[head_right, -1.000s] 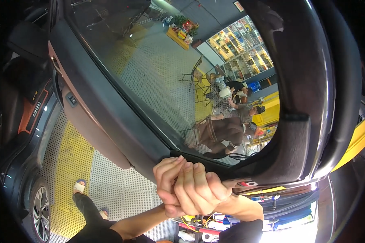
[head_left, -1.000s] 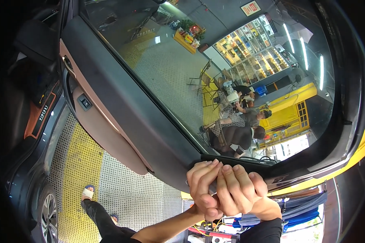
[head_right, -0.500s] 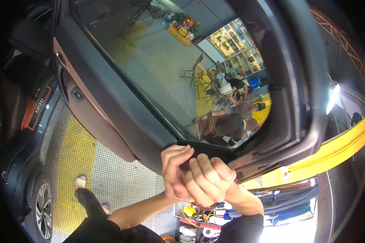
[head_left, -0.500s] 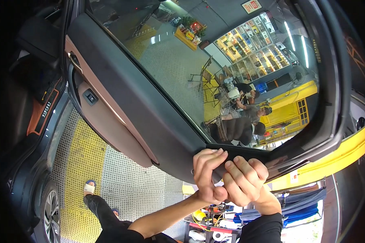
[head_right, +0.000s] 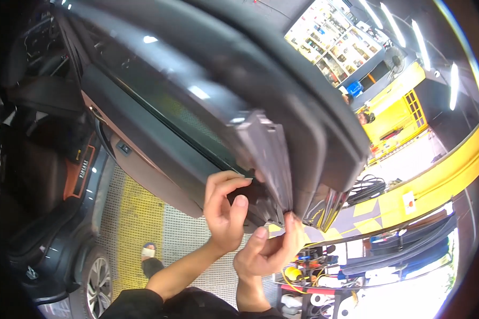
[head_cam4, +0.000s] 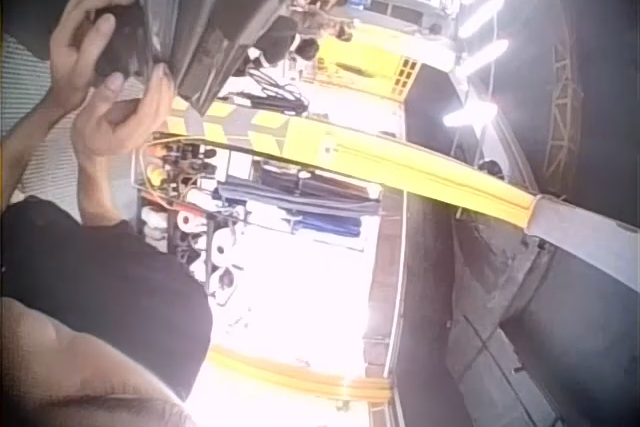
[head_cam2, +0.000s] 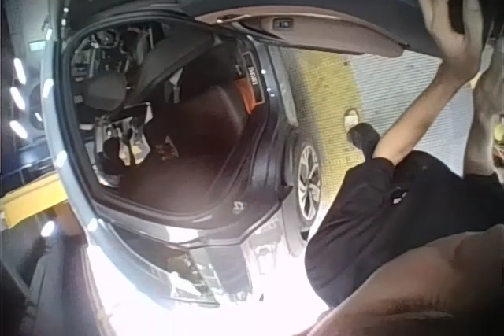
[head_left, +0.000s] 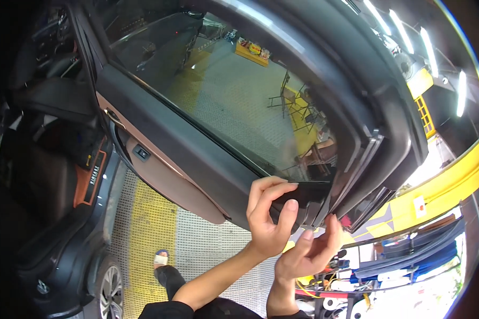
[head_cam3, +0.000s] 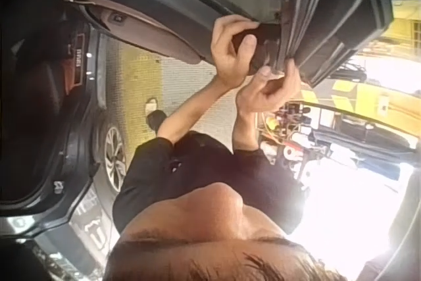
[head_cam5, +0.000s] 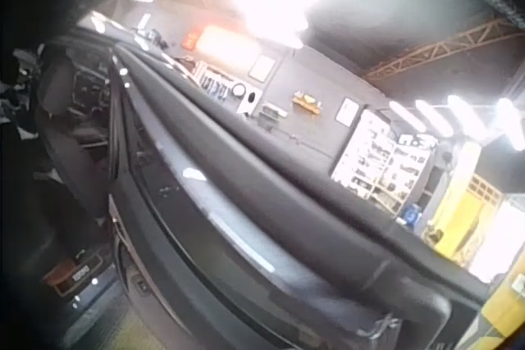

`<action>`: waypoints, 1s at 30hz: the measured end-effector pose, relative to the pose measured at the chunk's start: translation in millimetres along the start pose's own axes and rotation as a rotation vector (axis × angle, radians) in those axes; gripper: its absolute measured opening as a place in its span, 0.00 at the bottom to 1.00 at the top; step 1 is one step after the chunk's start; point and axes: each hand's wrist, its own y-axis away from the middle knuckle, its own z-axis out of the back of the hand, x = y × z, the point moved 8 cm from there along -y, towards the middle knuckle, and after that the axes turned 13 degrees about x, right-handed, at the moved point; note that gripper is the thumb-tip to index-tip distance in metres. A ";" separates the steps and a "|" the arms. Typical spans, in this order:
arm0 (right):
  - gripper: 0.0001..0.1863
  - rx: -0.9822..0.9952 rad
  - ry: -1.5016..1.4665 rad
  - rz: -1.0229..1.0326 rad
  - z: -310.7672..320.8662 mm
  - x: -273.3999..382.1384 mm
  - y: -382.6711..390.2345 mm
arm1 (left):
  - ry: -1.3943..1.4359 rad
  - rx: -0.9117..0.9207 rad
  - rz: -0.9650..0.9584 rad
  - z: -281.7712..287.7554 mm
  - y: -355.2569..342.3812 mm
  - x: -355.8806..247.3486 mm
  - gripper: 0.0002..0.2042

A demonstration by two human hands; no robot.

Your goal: Repairing the interior trim and window seal of a rear car door using a screwdriver.

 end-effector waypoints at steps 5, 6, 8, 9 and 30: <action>0.27 -0.163 0.088 -0.021 -10.8 -2.0 29.8 | -0.182 0.223 -0.008 -8.9 -20.4 -41.7 0.20; 0.28 -0.149 0.076 -0.075 -16.0 -6.6 33.1 | -0.241 0.264 -0.019 -10.8 -23.7 -47.5 0.19; 0.29 -0.097 0.122 -0.130 -25.1 -8.1 38.4 | -0.336 0.296 -0.074 -15.4 -25.2 -57.9 0.19; 0.29 -0.097 0.104 -0.088 -28.0 -5.2 38.5 | -0.368 0.324 -0.107 -19.2 -25.0 -60.9 0.18; 0.16 -0.725 0.121 -0.308 -79.7 10.7 24.4 | -0.257 0.656 0.063 -8.4 -35.3 -45.6 0.20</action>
